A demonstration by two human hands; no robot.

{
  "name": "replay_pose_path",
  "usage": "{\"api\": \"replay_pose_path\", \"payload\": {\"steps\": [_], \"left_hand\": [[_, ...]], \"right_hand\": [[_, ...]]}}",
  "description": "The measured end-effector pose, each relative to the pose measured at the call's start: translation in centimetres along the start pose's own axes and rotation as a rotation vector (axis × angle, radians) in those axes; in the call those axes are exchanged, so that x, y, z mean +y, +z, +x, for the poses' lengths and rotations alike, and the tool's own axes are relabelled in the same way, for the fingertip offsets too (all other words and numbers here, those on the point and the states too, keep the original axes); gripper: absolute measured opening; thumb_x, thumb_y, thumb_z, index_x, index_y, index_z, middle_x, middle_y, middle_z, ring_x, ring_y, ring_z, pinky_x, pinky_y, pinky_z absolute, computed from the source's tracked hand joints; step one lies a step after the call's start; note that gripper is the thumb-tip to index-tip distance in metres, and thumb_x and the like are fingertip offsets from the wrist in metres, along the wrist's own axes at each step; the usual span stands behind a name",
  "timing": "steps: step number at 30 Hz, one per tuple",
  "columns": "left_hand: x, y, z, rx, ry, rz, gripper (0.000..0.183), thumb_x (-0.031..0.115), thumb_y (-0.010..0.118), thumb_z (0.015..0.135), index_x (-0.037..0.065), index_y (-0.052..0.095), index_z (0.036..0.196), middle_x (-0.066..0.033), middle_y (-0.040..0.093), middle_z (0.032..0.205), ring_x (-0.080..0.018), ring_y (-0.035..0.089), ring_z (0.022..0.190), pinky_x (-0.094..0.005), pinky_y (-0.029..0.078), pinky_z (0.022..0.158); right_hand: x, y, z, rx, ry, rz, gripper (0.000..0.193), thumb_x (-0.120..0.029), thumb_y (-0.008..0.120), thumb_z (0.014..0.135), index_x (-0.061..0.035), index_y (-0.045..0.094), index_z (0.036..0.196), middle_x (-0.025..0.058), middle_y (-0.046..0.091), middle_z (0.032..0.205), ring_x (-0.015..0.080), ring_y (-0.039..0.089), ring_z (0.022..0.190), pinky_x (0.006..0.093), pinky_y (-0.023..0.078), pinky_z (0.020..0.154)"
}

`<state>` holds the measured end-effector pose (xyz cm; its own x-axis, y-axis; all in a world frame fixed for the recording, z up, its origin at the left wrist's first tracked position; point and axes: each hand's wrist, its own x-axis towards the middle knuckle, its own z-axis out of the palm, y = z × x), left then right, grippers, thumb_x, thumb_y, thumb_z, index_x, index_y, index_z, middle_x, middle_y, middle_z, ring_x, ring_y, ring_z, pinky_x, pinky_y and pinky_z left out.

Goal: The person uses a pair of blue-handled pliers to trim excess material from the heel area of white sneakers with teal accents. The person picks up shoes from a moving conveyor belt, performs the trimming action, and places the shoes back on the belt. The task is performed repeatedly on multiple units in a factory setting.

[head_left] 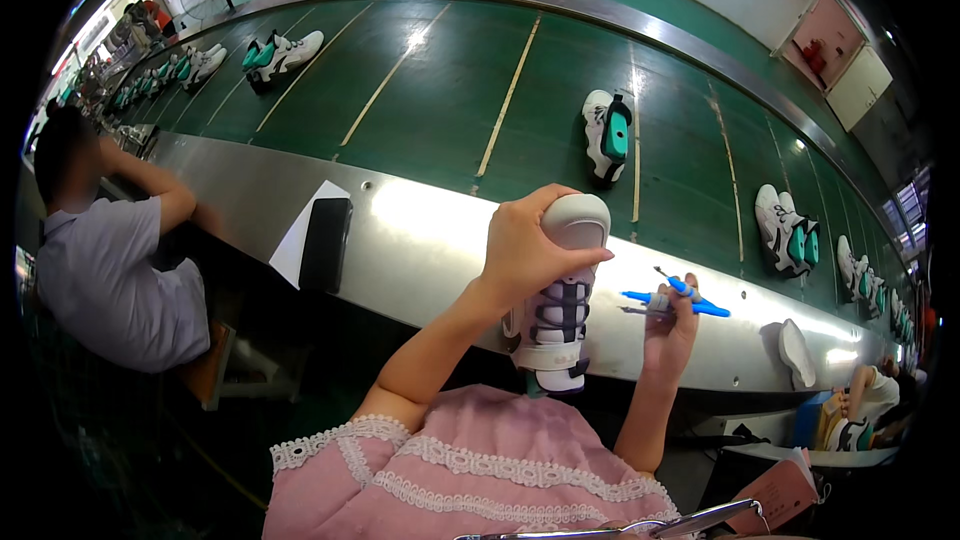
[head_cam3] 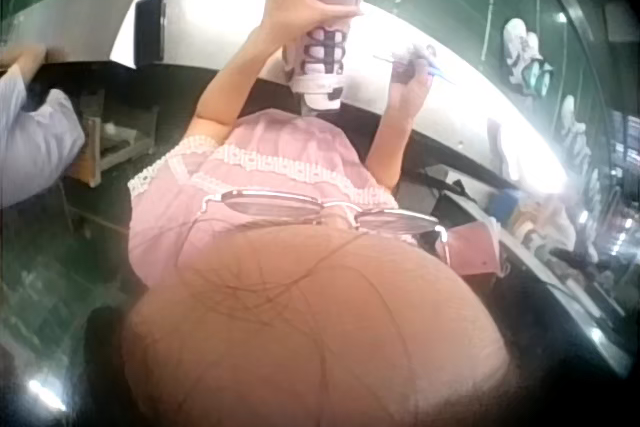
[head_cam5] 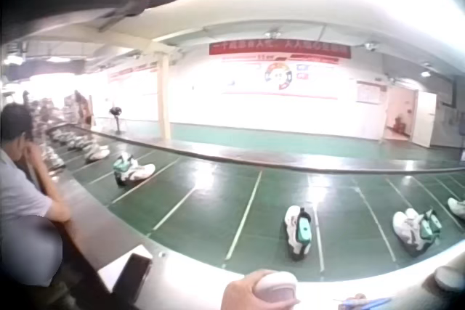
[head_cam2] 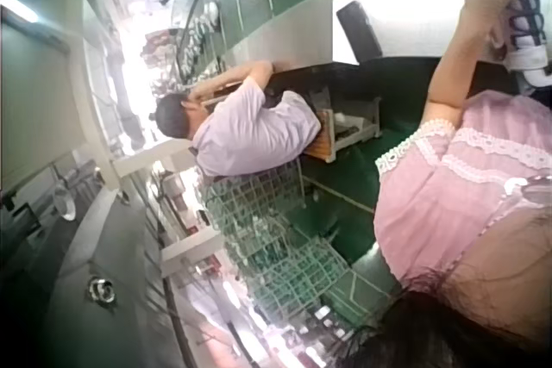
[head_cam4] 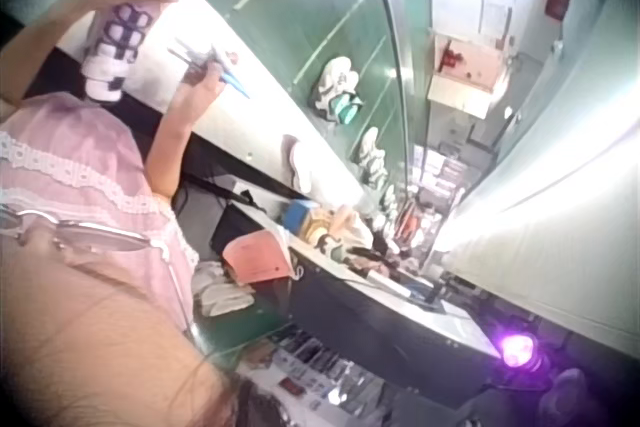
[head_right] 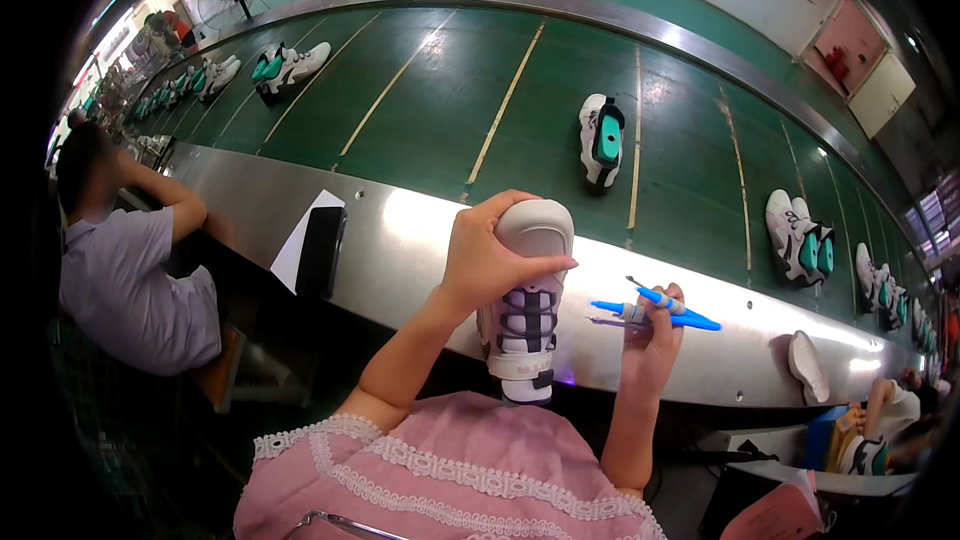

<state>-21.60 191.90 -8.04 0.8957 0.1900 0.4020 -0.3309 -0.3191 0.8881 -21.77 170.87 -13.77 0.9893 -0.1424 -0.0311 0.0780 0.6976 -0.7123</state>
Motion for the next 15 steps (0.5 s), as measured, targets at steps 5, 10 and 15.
{"api": "replay_pose_path", "payload": {"steps": [5, 10, 15], "left_hand": [[0.5, 0.3, -0.4, -0.05, 0.021, 0.017, 0.048, 0.023, 0.085, 0.052, 0.003, 0.063, 0.089, -0.0075, 0.066, 0.082, -0.0157, 0.064, 0.076, -0.0265, 0.051, 0.07], [0.9, 0.2, -1.1, -0.065, 0.043, 0.015, 0.05, 0.022, 0.086, 0.053, 0.002, 0.062, 0.091, -0.0085, 0.066, 0.082, -0.0152, 0.064, 0.075, -0.0265, 0.051, 0.069], [1.4, 0.3, -1.4, -0.111, 0.053, -0.008, 0.049, 0.021, 0.085, 0.054, 0.002, 0.062, 0.092, -0.0084, 0.066, 0.081, -0.0144, 0.064, 0.075, -0.0257, 0.051, 0.069]], "right_hand": [[1.3, -3.4, 1.4, 0.038, 0.252, 0.063, 0.033, -0.004, 0.057, 0.078, -0.005, 0.048, 0.11, 0.0037, 0.055, 0.087, 0.0144, 0.053, 0.081, 0.0265, 0.045, 0.075], [1.5, -3.6, 1.9, -0.033, 0.272, 0.185, 0.017, -0.012, 0.054, 0.083, -0.0064, 0.05, 0.099, 0.0028, 0.052, 0.079, 0.0125, 0.049, 0.073, 0.0257, 0.043, 0.069], [1.5, -4.3, 2.3, -0.071, 0.244, 0.235, 0.014, -0.02, 0.049, 0.088, -0.0072, 0.049, 0.094, 0.0023, 0.048, 0.073, 0.0115, 0.046, 0.069, 0.0244, 0.04, 0.064]]}}
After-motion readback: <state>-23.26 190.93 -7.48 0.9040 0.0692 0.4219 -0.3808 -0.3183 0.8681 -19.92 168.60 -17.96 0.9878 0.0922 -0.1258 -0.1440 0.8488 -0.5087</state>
